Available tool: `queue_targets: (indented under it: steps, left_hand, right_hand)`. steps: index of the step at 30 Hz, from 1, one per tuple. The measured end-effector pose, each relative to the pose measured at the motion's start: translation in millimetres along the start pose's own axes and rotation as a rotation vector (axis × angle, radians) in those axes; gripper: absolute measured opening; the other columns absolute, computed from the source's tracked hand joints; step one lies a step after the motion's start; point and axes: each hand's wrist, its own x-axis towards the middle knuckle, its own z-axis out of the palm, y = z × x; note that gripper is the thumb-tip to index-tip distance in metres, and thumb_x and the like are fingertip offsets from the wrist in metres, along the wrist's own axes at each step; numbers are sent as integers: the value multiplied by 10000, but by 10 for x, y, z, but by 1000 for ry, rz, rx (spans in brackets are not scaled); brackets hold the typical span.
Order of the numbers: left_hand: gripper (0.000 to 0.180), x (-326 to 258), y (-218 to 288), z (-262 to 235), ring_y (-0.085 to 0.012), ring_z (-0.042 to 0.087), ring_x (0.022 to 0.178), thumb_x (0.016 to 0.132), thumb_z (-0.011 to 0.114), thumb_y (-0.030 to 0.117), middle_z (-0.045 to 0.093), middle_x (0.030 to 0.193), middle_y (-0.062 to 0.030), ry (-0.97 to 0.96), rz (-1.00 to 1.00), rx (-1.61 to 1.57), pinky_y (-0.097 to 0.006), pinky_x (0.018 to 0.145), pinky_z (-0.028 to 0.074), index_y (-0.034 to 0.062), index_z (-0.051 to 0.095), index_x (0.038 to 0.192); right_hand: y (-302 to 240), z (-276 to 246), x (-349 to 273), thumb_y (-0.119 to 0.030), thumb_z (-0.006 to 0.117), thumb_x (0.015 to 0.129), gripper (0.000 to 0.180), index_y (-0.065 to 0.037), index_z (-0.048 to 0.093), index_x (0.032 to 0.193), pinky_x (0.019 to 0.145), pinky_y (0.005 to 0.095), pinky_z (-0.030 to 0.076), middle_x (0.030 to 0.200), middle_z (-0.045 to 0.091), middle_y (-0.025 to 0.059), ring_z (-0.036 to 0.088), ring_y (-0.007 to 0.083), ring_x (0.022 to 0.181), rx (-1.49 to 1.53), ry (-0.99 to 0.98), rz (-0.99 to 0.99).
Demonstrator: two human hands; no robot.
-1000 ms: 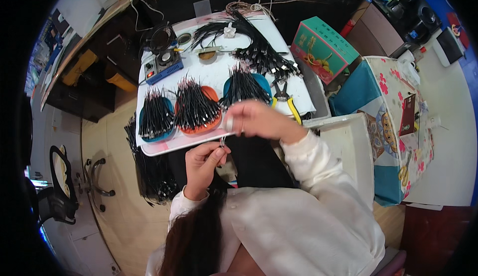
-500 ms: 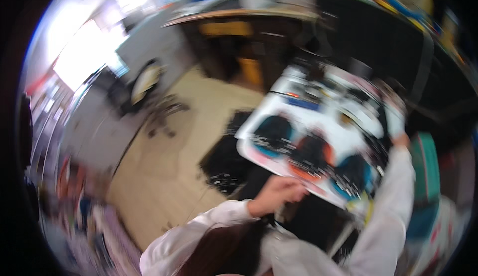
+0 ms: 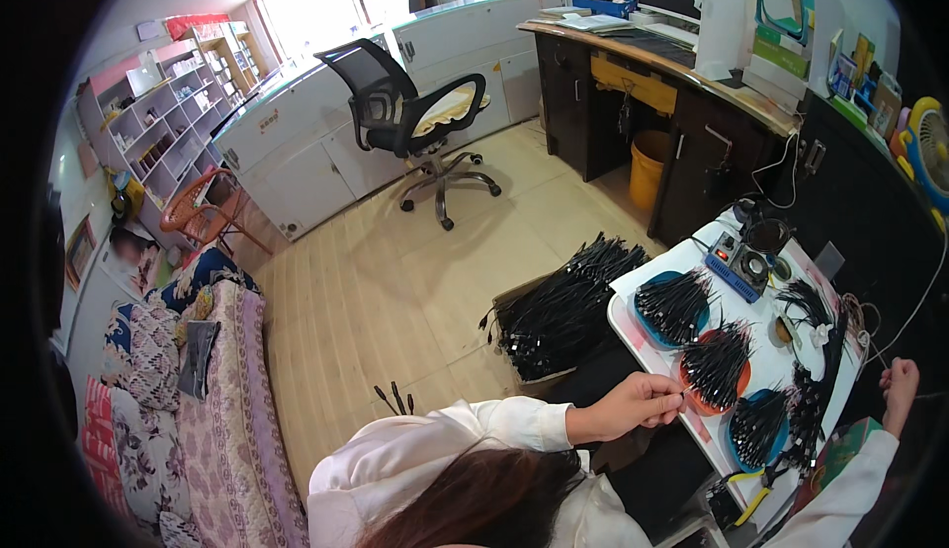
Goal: The person repeatedly picks up small black wire-like components from bowls on a table, wraps a white sleeve around the end of each component, and places the finished item into a white tray. The person handles components one at a time throughout the clip.
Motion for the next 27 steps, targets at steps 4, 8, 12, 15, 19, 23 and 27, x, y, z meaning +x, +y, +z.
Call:
queue_targets:
  steps: [4,8,12,15,19,23,27]
  left_hand:
    - [186,-63,115,110,-39,546,698,997,539,178,622,842,-2,-8,82,19,-166,602,445,16,626,1023]
    - [261,-52,245,237,-63,594,857,998,531,164,624,1063,-30,-36,124,-20,-203,741,523,14,591,1203]
    - [320,61,386,326,-121,639,974,996,534,151,537,1353,-91,58,322,96,-247,834,537,-11,554,1271]
    - [288,3,570,220,-139,664,946,998,532,166,572,1287,-95,62,347,-8,-241,809,547,-6,591,1222]
    - [192,-224,684,99,-42,523,635,990,542,125,669,926,-46,7,408,123,-180,556,399,-22,642,1062]
    - [160,-505,451,202,-32,471,603,975,541,75,679,911,-58,22,226,101,-177,522,362,-28,654,1019]
    - [155,-660,157,293,-54,469,598,968,537,53,684,953,-109,-107,44,161,-187,535,382,-40,648,1024]
  right_hand:
    - [-1112,329,-1500,-190,514,989,125,-115,514,888,407,156,305,704,559,-14,500,27,538,39,21,-167]
    - [-1592,1517,-3251,-79,549,945,43,-96,509,942,449,160,362,718,557,-3,514,38,586,123,-70,-187]
    - [-1717,2610,-4340,-28,595,864,74,-29,523,879,497,258,437,685,571,63,532,112,539,45,-238,-418]
    - [-1622,2967,-4697,-25,628,835,122,-7,518,884,533,293,469,674,575,97,572,160,546,44,-316,-424]
    - [-1413,3029,-4857,-15,632,829,120,-6,533,896,537,291,465,664,580,107,565,182,537,-6,-425,-461]
    - [-1401,2788,-4736,22,587,862,133,-7,603,991,637,243,479,792,623,36,572,88,695,204,-586,-344]
    - [-1564,2386,-4390,-77,565,960,190,17,607,1120,696,219,485,925,646,39,596,76,804,508,-531,-73]
